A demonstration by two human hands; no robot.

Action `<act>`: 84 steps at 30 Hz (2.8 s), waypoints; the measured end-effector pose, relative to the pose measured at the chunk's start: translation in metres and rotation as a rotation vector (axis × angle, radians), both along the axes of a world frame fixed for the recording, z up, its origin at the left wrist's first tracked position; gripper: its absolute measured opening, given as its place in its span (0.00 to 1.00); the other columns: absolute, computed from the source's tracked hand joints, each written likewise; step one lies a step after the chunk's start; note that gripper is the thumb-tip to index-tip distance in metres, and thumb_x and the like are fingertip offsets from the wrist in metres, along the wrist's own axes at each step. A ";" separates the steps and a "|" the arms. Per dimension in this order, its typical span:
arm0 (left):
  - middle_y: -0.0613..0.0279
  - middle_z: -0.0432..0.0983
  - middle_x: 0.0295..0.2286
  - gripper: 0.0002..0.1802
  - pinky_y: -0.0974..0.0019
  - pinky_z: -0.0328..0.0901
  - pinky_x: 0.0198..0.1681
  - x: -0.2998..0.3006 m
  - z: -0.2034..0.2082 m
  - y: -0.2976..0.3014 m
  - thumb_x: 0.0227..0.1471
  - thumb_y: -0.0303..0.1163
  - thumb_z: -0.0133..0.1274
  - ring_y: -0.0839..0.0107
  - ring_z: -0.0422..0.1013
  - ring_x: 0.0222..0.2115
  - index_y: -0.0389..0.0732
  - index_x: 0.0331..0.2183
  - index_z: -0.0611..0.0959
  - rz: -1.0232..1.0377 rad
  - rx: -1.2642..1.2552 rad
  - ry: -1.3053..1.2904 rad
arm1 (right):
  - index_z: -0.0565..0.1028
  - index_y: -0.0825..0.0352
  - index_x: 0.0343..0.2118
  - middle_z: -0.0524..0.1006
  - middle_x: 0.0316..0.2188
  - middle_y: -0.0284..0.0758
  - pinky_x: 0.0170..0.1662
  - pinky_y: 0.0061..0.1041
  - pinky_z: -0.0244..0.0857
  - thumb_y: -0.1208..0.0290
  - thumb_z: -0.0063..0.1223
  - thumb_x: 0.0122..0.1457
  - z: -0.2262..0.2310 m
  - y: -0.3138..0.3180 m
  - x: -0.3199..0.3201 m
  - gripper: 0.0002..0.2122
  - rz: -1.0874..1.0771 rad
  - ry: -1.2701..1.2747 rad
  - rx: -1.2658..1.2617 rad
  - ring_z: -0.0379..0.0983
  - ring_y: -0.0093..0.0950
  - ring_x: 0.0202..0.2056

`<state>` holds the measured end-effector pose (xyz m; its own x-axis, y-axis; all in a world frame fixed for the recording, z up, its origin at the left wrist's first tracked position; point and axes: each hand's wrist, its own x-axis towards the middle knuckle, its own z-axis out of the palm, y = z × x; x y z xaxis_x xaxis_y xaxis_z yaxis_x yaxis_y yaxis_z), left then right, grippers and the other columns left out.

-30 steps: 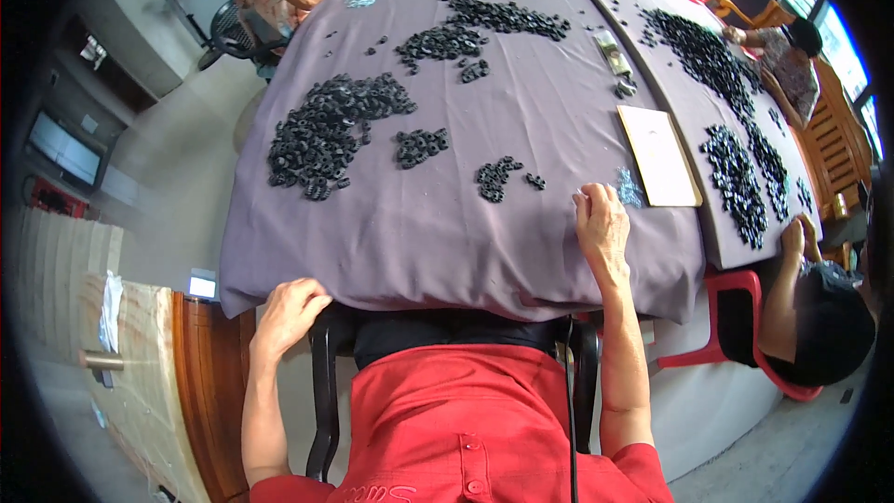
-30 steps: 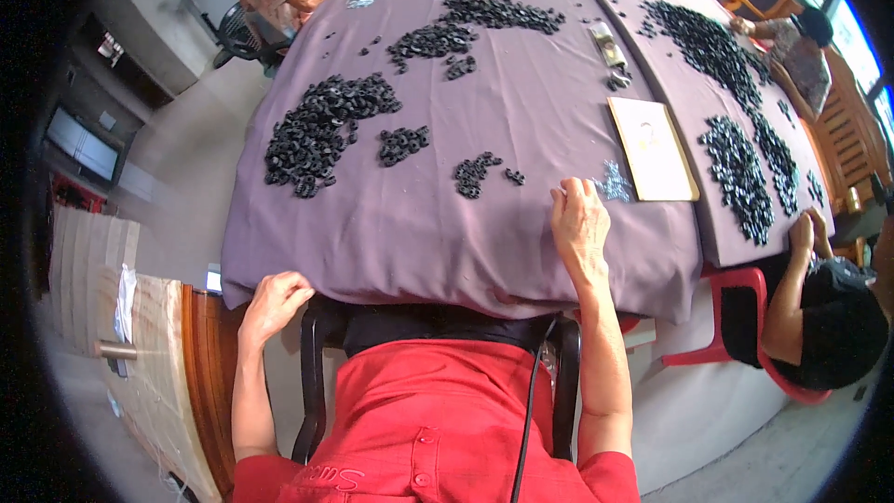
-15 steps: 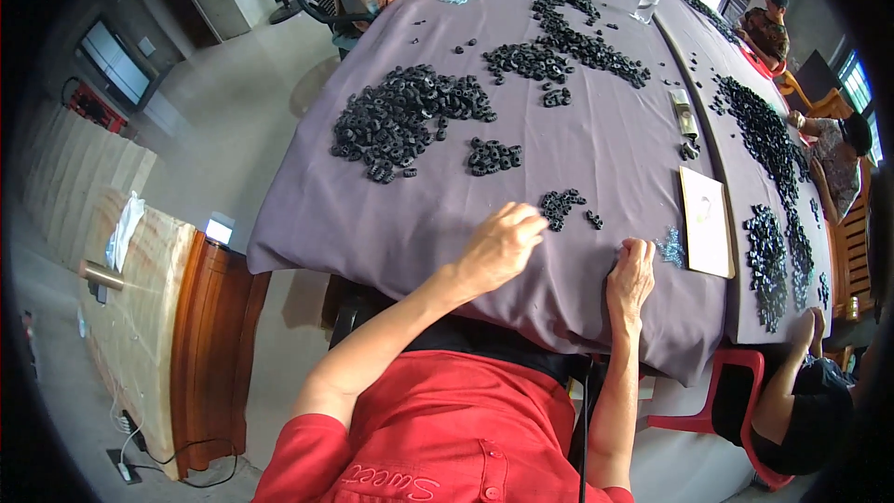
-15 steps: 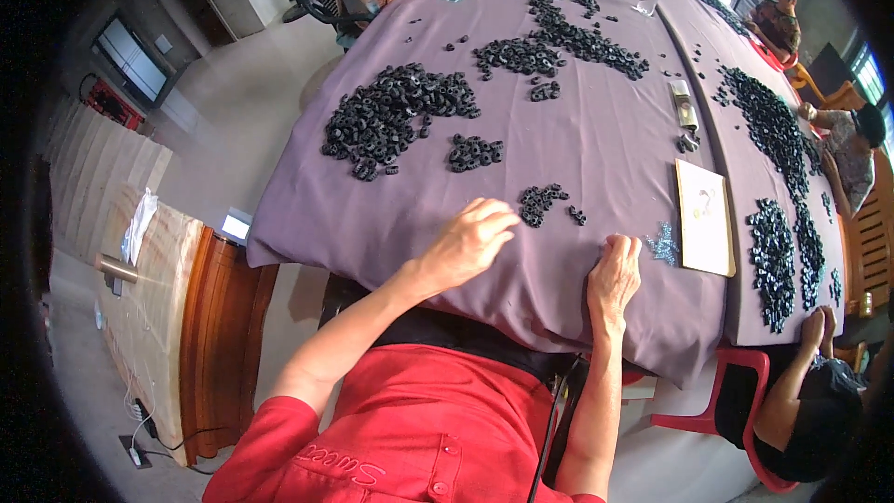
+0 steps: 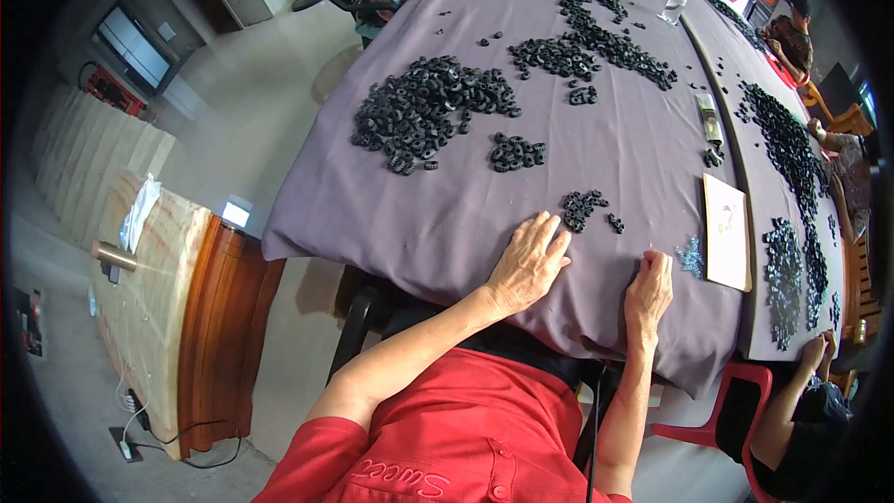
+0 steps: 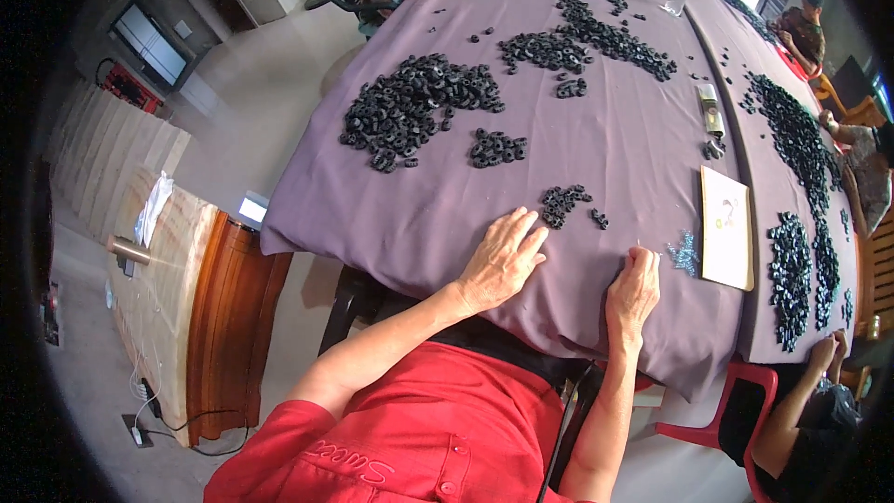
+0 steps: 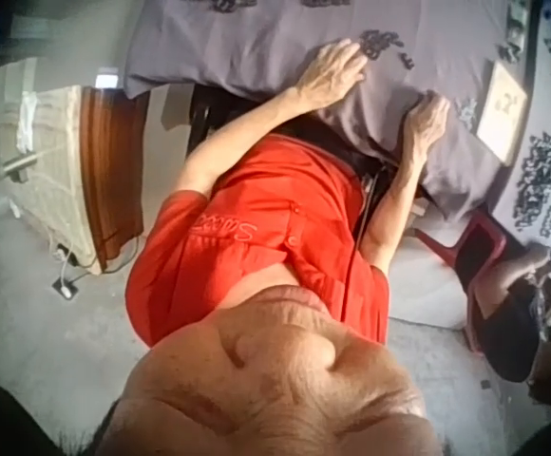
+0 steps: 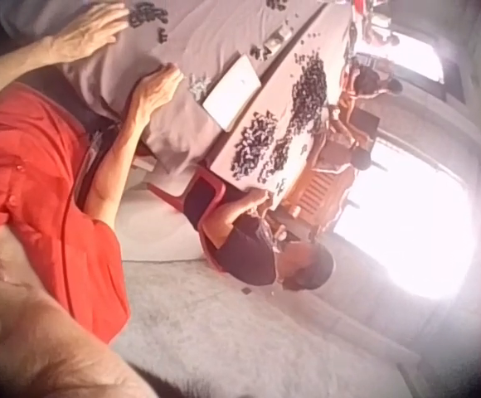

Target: The person picks up a black plastic component and a small metal spring by hand, inserts the spring into the component, and repeats the process with other pieces.

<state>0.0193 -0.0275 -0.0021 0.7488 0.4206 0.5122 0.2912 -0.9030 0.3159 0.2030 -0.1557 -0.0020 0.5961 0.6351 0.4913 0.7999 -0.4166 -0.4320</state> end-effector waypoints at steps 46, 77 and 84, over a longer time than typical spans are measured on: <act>0.61 0.70 0.39 0.16 0.60 0.60 0.47 -0.027 0.015 -0.025 0.44 0.28 0.55 0.63 0.65 0.43 0.40 0.39 0.79 -0.142 0.029 -0.014 | 0.70 0.69 0.35 0.69 0.31 0.43 0.36 0.33 0.65 0.85 0.46 0.52 0.023 0.006 -0.024 0.08 0.215 0.201 0.169 0.69 0.42 0.33; 0.55 0.71 0.46 0.18 0.55 0.56 0.56 -0.034 0.000 -0.040 0.49 0.28 0.51 0.61 0.65 0.51 0.36 0.44 0.77 -0.025 0.037 -0.022 | 0.71 0.71 0.34 0.71 0.30 0.39 0.38 0.27 0.65 0.82 0.44 0.56 0.013 0.019 -0.052 0.05 0.239 0.414 0.232 0.70 0.33 0.33; 0.57 0.77 0.33 0.06 0.63 0.67 0.40 -0.037 0.019 -0.007 0.49 0.23 0.52 0.63 0.73 0.37 0.37 0.33 0.80 -0.088 -0.561 -0.272 | 0.71 0.70 0.34 0.70 0.29 0.36 0.36 0.23 0.63 0.81 0.43 0.57 0.014 0.018 -0.054 0.05 0.216 0.486 0.247 0.67 0.26 0.30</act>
